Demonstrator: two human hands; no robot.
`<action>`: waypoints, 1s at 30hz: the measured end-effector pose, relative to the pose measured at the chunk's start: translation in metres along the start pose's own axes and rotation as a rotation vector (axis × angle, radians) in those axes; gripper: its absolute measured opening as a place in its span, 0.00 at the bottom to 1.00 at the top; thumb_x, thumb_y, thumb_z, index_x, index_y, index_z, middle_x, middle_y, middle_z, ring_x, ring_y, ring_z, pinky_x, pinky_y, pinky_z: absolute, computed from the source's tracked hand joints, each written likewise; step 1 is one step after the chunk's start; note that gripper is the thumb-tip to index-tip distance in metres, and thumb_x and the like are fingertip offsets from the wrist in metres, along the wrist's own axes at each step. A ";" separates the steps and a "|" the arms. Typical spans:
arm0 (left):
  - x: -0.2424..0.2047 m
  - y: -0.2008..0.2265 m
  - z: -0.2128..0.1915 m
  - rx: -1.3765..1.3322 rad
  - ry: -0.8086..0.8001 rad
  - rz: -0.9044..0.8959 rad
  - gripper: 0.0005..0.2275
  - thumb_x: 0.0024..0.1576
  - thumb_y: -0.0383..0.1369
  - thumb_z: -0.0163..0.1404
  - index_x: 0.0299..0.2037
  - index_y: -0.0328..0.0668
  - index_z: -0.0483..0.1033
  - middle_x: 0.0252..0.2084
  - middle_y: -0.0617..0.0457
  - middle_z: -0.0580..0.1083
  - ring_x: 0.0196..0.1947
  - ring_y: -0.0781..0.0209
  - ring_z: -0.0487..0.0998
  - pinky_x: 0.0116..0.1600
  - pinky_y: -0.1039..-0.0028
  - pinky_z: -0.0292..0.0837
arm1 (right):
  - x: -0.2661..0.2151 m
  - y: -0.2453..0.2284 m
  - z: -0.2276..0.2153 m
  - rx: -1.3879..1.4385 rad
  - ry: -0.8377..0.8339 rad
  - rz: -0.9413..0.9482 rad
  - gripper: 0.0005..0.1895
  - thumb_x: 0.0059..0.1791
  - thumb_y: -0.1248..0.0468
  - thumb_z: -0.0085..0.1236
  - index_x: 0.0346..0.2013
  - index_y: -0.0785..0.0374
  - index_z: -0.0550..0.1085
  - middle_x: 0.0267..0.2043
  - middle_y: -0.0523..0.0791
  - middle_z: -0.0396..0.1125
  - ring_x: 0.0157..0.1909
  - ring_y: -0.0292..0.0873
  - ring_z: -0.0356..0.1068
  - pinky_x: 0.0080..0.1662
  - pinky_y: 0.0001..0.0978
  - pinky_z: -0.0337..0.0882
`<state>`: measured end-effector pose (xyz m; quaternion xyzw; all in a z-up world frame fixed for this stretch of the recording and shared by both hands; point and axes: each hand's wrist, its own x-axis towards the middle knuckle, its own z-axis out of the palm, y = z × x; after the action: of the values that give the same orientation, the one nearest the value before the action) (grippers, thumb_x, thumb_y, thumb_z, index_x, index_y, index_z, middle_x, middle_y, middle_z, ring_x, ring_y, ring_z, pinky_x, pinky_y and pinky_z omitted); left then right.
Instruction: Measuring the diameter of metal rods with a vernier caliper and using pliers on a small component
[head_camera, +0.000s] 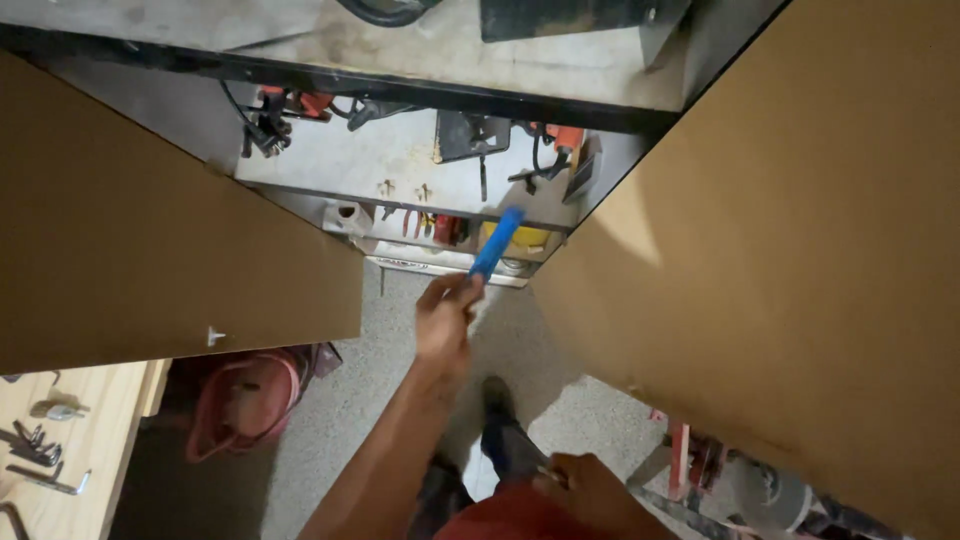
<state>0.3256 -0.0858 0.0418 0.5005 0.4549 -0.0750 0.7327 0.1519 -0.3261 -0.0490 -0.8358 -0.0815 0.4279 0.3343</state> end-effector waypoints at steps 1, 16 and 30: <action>0.031 -0.016 0.012 -0.137 -0.013 0.056 0.10 0.51 0.29 0.64 0.40 0.43 0.79 0.35 0.51 0.79 0.34 0.63 0.75 0.39 0.74 0.64 | -0.006 -0.012 -0.009 -0.022 -0.077 0.062 0.22 0.51 0.38 0.48 0.30 0.51 0.74 0.26 0.39 0.71 0.30 0.35 0.69 0.36 0.37 0.61; 0.098 0.009 0.109 0.065 0.115 0.293 0.10 0.52 0.35 0.57 0.41 0.43 0.81 0.37 0.54 0.79 0.42 0.58 0.77 0.47 0.66 0.71 | 0.001 -0.013 -0.011 -0.049 -0.207 0.120 0.20 0.54 0.40 0.46 0.40 0.49 0.77 0.36 0.42 0.76 0.37 0.41 0.77 0.41 0.37 0.67; 0.244 -0.041 0.080 0.488 0.243 0.914 0.04 0.57 0.31 0.58 0.40 0.55 0.81 0.35 0.60 0.82 0.32 0.66 0.82 0.29 0.80 0.76 | -0.003 -0.019 -0.020 -0.056 -0.246 0.311 0.20 0.53 0.38 0.50 0.52 0.39 0.78 0.44 0.43 0.77 0.45 0.43 0.78 0.45 0.37 0.71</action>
<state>0.4902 -0.0857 -0.1599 0.8087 0.2413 0.2067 0.4950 0.1682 -0.3224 -0.0264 -0.7886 -0.0037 0.5710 0.2283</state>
